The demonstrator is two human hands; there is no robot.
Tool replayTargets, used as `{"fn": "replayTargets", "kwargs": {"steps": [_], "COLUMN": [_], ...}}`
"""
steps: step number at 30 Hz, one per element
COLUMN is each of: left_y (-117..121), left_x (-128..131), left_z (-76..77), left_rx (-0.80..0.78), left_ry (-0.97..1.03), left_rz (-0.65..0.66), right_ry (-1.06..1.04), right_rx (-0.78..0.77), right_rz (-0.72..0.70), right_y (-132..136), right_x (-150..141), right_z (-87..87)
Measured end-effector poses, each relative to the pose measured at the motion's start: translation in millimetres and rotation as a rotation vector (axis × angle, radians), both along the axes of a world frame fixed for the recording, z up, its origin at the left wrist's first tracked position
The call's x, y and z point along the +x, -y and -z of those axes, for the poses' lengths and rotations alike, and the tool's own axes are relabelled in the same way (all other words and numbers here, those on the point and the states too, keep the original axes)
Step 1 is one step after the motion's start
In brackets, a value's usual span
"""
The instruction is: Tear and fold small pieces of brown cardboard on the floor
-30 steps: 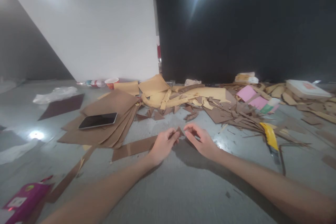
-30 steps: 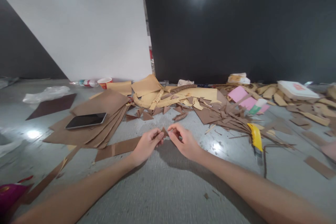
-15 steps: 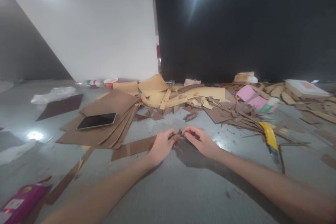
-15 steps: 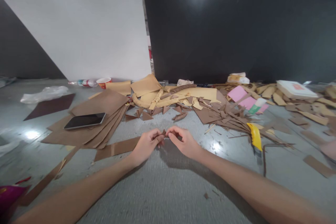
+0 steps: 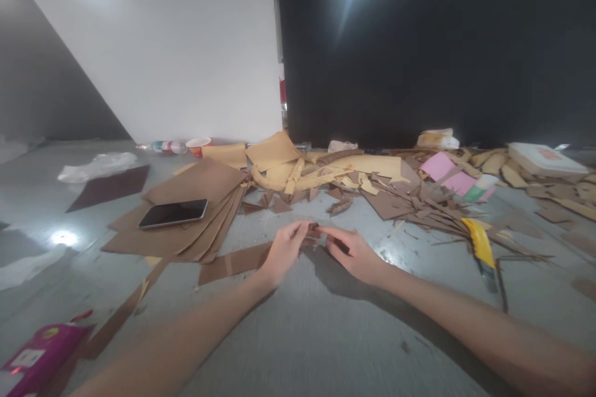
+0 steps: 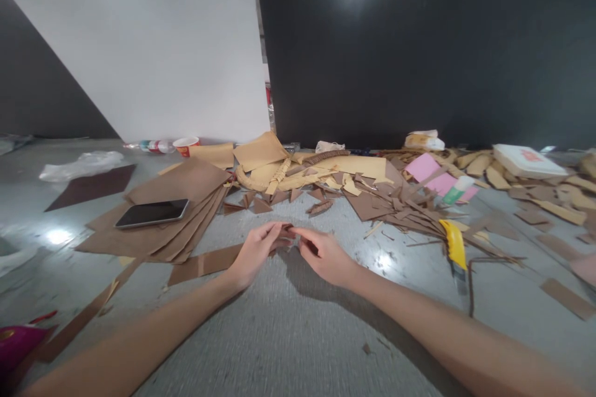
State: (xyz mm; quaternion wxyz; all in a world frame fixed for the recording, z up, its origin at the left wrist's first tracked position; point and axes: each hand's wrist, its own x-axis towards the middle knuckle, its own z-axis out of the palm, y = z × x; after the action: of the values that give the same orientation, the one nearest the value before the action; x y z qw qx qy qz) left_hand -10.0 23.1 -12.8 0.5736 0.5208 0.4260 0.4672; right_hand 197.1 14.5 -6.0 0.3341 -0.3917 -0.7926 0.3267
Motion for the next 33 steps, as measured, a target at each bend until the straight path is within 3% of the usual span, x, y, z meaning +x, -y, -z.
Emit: {"fn": "replayTargets", "kwargs": {"steps": [10,20,33], "left_y": [2.3,1.1,0.5], "left_x": [-1.1,0.1,-1.7], "left_z": [-6.4,-2.6,-1.3], "left_rx": [0.006,0.061,-0.003], "left_ry": [-0.069,-0.1,-0.023], "left_rz": [0.0,0.061,-0.007], "right_ry": [-0.016,-0.033,-0.006], "right_rx": [0.086,0.022,0.025], "right_rz": [-0.042,-0.043,-0.037], "right_y": [-0.3,0.3,0.4], "right_x": [1.6,1.1,3.0], "right_z": [0.4,1.1,5.3]}}
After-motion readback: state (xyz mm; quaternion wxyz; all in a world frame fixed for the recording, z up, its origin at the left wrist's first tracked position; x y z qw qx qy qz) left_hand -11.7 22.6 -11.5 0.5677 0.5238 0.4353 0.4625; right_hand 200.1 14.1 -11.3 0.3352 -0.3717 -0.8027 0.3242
